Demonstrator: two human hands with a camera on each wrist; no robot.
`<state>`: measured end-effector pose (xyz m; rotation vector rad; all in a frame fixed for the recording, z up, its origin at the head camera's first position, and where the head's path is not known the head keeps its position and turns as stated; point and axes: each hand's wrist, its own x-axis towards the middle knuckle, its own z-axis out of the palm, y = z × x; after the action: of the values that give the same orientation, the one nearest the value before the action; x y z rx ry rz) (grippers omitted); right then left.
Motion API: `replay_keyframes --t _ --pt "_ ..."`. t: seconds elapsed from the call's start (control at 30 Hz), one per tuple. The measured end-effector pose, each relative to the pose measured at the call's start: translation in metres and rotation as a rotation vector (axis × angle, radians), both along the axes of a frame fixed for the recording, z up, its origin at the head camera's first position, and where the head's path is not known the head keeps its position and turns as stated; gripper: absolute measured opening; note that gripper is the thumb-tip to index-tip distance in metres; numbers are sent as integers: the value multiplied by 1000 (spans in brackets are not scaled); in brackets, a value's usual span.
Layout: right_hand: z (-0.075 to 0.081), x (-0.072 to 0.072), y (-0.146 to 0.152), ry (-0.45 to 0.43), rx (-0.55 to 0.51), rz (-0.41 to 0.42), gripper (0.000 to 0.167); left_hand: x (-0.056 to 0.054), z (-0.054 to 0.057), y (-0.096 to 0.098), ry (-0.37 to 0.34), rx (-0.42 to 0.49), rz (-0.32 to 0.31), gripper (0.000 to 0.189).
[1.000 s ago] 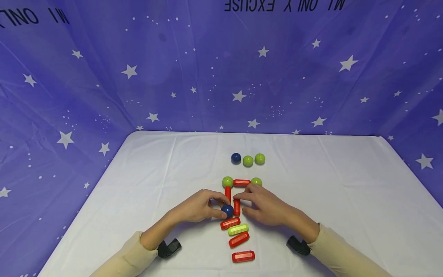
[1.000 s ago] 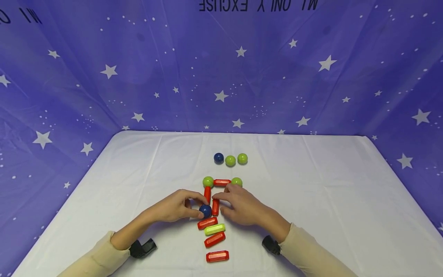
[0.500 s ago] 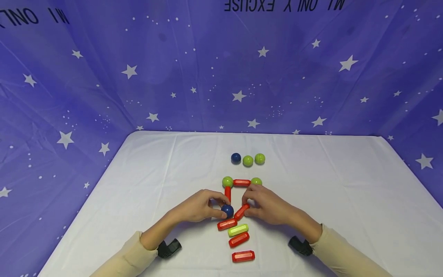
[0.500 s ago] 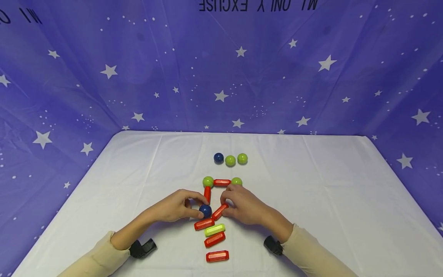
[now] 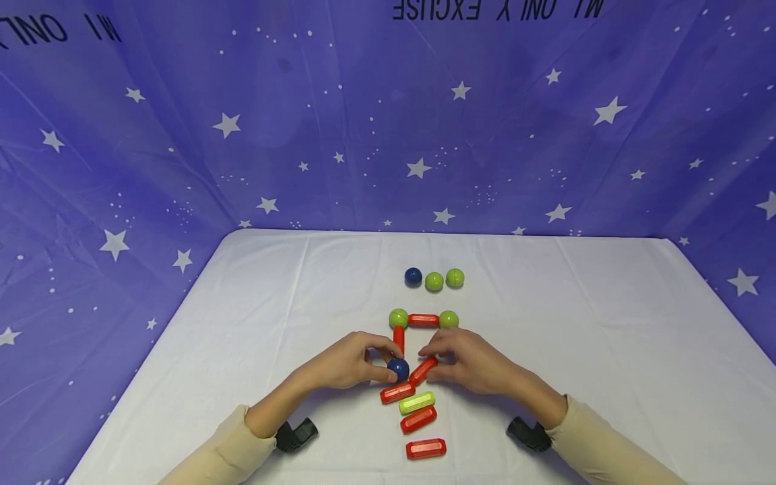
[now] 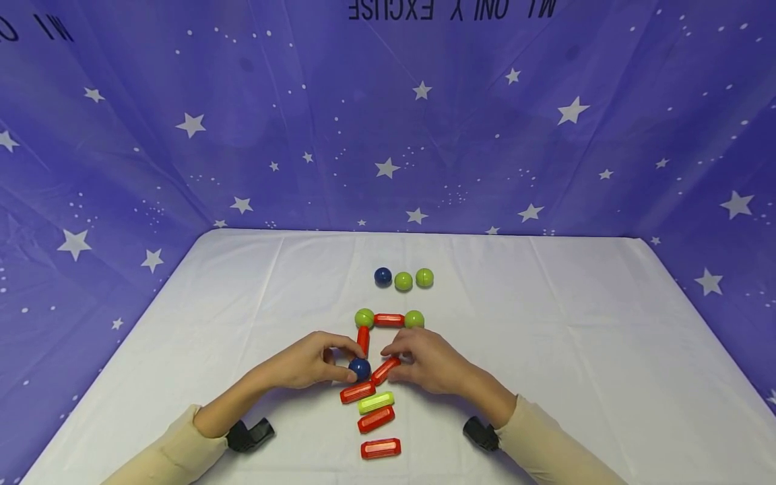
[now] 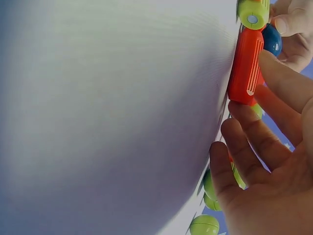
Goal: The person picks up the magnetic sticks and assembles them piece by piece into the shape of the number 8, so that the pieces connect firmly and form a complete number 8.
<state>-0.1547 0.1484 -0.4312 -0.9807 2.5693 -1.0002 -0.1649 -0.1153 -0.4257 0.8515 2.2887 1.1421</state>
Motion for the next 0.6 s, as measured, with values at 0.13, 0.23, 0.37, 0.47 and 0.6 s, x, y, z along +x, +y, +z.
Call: replay_keyframes --t 0.13,0.23,0.37,0.47,0.6 --pt "-1 0 -1 -6 -4 9 30 0 -1 -1 3 -1 3 23" --pt "-1 0 -1 4 7 17 27 0 -2 -2 1 -1 4 23" --pt "-1 0 -1 23 31 19 21 0 -3 -2 -6 -1 7 23" --pt "-1 0 0 19 45 16 18 0 -3 -3 -7 -3 8 24" --pt "0 0 2 7 42 5 15 0 -2 -1 -1 -3 5 24"
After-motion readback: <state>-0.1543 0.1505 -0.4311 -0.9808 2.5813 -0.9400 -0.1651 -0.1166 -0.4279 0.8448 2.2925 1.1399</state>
